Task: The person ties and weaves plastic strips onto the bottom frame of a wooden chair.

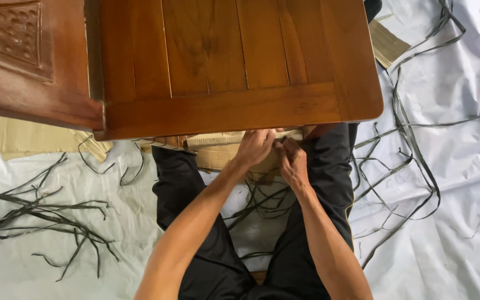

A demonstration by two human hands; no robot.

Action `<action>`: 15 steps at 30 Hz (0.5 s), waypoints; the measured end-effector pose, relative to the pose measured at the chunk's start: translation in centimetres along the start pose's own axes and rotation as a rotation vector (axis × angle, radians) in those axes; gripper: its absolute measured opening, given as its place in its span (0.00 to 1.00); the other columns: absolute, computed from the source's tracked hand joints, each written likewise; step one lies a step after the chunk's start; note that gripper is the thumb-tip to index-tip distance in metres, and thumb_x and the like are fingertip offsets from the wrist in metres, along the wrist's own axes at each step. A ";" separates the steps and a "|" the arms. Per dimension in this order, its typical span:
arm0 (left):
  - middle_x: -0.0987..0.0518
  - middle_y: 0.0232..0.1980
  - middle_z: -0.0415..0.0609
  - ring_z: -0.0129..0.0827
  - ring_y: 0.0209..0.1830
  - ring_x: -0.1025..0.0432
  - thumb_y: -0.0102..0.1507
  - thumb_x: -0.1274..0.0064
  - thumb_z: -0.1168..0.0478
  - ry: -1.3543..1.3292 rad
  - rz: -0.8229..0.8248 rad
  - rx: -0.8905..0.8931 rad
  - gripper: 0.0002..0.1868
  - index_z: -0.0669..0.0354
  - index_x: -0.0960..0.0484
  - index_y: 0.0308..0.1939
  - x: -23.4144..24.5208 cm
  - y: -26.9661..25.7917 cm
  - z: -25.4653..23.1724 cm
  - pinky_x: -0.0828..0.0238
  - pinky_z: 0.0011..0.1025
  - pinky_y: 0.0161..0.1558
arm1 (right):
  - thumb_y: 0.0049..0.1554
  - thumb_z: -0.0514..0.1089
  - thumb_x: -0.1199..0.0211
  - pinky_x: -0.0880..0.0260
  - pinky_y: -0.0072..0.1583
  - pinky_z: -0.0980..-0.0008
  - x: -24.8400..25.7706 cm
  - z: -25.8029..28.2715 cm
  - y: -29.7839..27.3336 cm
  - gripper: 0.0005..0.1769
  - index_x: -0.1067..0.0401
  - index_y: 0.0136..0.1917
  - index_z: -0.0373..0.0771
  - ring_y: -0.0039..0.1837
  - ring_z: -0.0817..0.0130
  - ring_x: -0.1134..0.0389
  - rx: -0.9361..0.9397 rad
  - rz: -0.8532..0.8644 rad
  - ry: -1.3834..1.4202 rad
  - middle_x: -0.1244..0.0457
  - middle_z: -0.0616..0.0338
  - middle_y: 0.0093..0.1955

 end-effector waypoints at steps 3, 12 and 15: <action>0.16 0.47 0.54 0.50 0.51 0.23 0.68 0.60 0.56 0.111 0.165 0.011 0.17 0.57 0.16 0.49 -0.6 0.5 -0.2 0.29 0.46 0.57 | 0.67 0.40 0.43 0.38 0.43 0.62 0.3 1.1 0.0 0.12 0.31 0.44 0.29 0.37 0.58 0.39 0.012 -0.001 -0.013 0.39 0.49 0.39; 0.16 0.43 0.54 0.49 0.46 0.22 0.63 0.55 0.59 0.215 0.164 0.088 0.13 0.58 0.16 0.42 -0.7 2.0 0.8 0.27 0.45 0.52 | 0.59 0.37 0.35 0.33 0.44 0.63 1.7 3.6 0.4 0.06 0.23 0.50 0.35 0.41 0.58 0.33 0.070 -0.133 -0.125 0.35 0.50 0.45; 0.16 0.41 0.55 0.50 0.43 0.23 0.61 0.53 0.59 0.227 0.143 0.118 0.12 0.58 0.16 0.40 -1.3 1.7 1.8 0.27 0.46 0.48 | 0.58 0.36 0.35 0.32 0.44 0.61 1.7 3.6 0.6 0.09 0.22 0.52 0.38 0.43 0.56 0.32 0.077 -0.178 -0.211 0.34 0.50 0.48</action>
Point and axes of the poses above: each hand's wrist, its own y-axis towards the middle knuckle, its own x-axis out of the back of the hand, z = x × y, the point moved 9 cm from there along y, towards the middle knuckle
